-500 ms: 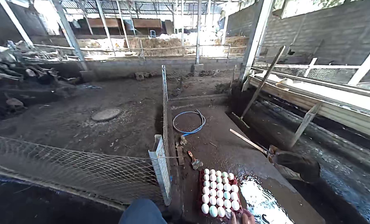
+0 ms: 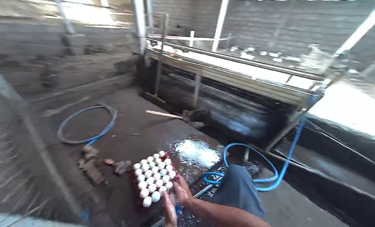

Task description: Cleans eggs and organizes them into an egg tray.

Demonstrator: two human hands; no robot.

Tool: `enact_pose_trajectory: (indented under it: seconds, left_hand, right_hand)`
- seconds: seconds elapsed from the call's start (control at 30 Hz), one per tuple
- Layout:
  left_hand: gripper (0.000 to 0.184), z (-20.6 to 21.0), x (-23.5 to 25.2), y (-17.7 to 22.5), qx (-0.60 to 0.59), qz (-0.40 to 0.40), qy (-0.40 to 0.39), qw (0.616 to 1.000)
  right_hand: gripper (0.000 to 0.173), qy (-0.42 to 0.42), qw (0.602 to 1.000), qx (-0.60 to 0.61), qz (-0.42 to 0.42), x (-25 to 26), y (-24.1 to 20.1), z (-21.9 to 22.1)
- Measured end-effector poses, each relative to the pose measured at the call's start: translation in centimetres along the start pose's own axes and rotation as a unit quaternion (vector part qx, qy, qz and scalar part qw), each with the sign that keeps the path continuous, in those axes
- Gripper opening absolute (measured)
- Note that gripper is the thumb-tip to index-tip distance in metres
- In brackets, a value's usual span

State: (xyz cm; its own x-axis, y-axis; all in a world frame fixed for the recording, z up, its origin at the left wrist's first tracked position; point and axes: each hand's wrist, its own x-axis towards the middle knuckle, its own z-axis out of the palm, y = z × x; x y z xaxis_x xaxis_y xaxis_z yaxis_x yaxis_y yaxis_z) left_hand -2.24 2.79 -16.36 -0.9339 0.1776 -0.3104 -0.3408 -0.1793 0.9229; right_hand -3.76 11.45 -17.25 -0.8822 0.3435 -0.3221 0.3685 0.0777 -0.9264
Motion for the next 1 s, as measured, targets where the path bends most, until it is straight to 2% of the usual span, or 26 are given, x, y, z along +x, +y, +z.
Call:
enact_pose_trajectory:
  seconds: [0.03, 0.07, 0.17, 0.27, 0.3, 0.37, 0.43, 0.53, 0.6, 0.67, 0.73, 0.77, 0.83, 0.9, 1.0]
  left_hand:
    - [0.069, 0.4, 0.2, -0.1, 0.021, 0.005, 0.019, 1.000]
    - [0.069, 0.1, 0.4, -0.2, -0.005, 0.016, -0.002, 1.000]
    - [0.065, -0.4, 1.1, -0.8, -0.042, 0.029, 0.001, 0.999]
    - [0.066, -0.5, 1.1, -1.2, 0.009, 0.004, 0.021, 1.000]
    - [0.068, -0.8, 1.5, -1.4, -0.008, 0.010, -0.002, 1.000]
    - [0.068, -1.0, 1.9, -1.2, -0.017, 0.045, -0.017, 0.999]
    - [0.066, -1.0, 1.4, -0.9, -0.003, 0.042, -0.013, 0.999]
    - [0.070, -0.9, 1.6, -1.4, 0.019, 0.032, -0.012, 0.999]
    - [0.066, -0.6, 2.0, -1.2, -0.006, 0.046, 0.031, 0.998]
    - [0.065, -0.7, 1.3, -0.8, 0.000, 0.044, 0.024, 0.999]
    - [0.066, -0.7, 1.2, -1.0, 0.044, 0.021, 0.014, 0.999]
    - [0.065, -0.5, 1.4, -1.0, 0.063, 0.014, 0.015, 0.998]
    - [0.053, -0.8, 2.0, -1.5, 0.056, 0.038, 0.018, 0.998]
    - [0.046, -1.2, 1.9, -1.6, 0.057, 0.049, 0.004, 0.997]
    - [0.046, -0.7, 1.8, -1.8, 0.093, 0.035, -0.005, 0.995]
  right_hand:
    - [0.048, 0.021, 0.999, 0.014, 0.020, 0.3, -0.2, 0.1]
    - [0.047, 0.019, 1.000, 0.010, 0.015, -0.1, -0.4, 0.4]
    - [0.048, -0.017, 0.999, -0.019, -0.027, -0.8, 0.1, 0.5]
    - [0.045, 0.026, 0.999, 0.035, 0.029, 0.7, 0.4, 0.6]
    - [0.044, 0.026, 0.999, 0.025, 0.028, 0.1, -0.1, 0.8]
    - [0.046, -0.004, 1.000, -0.010, -0.016, -1.6, -0.3, 1.3]
    - [0.046, -0.011, 0.999, -0.002, -0.033, -1.2, 0.8, 1.2]
    - [0.043, 0.019, 0.999, 0.036, 0.019, -0.3, -0.1, 1.2]
    - [0.043, -0.006, 0.999, 0.004, -0.040, -2.0, -0.7, 1.7]
    - [0.042, -0.017, 0.998, 0.000, -0.066, -1.9, 0.0, 1.4]
    - [0.043, 0.003, 1.000, 0.017, -0.012, -0.1, 0.5, 1.1]
    - [0.043, 0.001, 1.000, 0.000, 0.003, 0.0, 0.0, 1.0]
    - [0.041, -0.008, 0.998, -0.044, -0.043, -2.0, -1.0, 1.4]
    - [0.042, -0.010, 0.998, 0.004, -0.063, -2.3, -0.2, 1.5]
    - [0.043, 0.018, 1.000, 0.003, 0.019, -0.5, -0.4, 0.9]
